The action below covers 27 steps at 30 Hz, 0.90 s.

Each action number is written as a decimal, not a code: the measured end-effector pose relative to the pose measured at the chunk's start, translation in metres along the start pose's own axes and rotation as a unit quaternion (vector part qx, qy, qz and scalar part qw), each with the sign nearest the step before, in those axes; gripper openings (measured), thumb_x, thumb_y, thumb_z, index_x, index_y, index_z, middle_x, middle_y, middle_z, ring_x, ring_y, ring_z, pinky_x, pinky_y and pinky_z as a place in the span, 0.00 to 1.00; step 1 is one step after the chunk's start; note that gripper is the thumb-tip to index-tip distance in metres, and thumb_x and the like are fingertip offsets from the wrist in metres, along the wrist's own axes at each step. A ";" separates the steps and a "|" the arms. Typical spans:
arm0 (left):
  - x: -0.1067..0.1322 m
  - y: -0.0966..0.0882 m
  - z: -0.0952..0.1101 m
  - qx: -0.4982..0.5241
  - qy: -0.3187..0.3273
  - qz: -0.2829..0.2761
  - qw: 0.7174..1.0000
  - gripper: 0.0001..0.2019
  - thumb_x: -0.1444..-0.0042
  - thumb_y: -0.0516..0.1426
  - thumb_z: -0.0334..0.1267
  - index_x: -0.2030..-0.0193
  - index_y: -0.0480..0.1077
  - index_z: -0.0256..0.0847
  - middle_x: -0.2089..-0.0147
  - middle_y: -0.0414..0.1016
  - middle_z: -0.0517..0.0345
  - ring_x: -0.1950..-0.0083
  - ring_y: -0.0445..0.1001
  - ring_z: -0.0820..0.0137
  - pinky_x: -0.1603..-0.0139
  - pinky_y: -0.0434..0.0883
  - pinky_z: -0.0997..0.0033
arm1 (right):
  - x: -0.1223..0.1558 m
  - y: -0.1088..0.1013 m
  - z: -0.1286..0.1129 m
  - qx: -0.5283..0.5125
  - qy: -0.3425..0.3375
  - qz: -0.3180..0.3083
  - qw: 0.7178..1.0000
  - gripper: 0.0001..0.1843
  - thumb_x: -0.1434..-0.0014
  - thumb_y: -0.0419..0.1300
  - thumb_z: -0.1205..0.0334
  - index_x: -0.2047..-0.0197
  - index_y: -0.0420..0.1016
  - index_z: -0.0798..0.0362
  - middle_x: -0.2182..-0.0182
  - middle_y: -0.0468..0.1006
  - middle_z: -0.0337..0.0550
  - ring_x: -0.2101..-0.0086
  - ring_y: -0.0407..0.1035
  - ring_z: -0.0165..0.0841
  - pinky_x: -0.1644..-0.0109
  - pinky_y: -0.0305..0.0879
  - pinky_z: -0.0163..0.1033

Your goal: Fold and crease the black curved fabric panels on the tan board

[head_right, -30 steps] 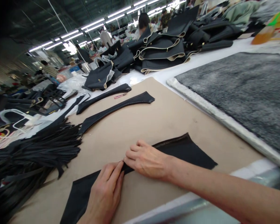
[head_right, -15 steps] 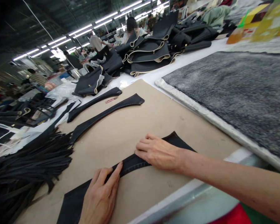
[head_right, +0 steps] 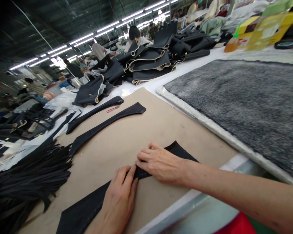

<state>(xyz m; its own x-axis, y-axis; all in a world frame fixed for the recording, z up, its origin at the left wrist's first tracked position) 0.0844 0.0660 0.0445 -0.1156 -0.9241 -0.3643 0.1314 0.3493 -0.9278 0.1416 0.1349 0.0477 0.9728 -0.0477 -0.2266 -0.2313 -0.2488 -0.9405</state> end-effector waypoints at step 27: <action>-0.001 0.003 0.007 0.007 0.056 0.006 0.998 0.21 0.34 0.50 0.32 0.36 0.57 0.32 0.52 0.72 0.47 0.53 0.71 0.63 0.51 0.73 0.64 | 0.003 -0.009 -0.001 0.061 -0.010 0.015 0.998 0.03 0.33 0.55 0.70 0.60 0.69 0.57 0.65 0.69 0.42 0.63 0.61 0.35 0.55 0.52 0.43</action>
<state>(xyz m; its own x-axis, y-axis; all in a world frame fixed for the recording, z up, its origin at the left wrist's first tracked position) 0.0915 0.0667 0.0427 -0.2232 -0.8967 -0.3823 0.1472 0.3567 -0.9225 0.1462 0.1362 0.0554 0.9651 -0.0346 -0.2595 -0.2618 -0.1272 -0.9567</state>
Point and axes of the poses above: each hand's wrist, its own x-axis away from the middle knuckle, its own y-axis out of the palm, z = x × y, the point moved 9 cm from there along -x, towards the middle knuckle
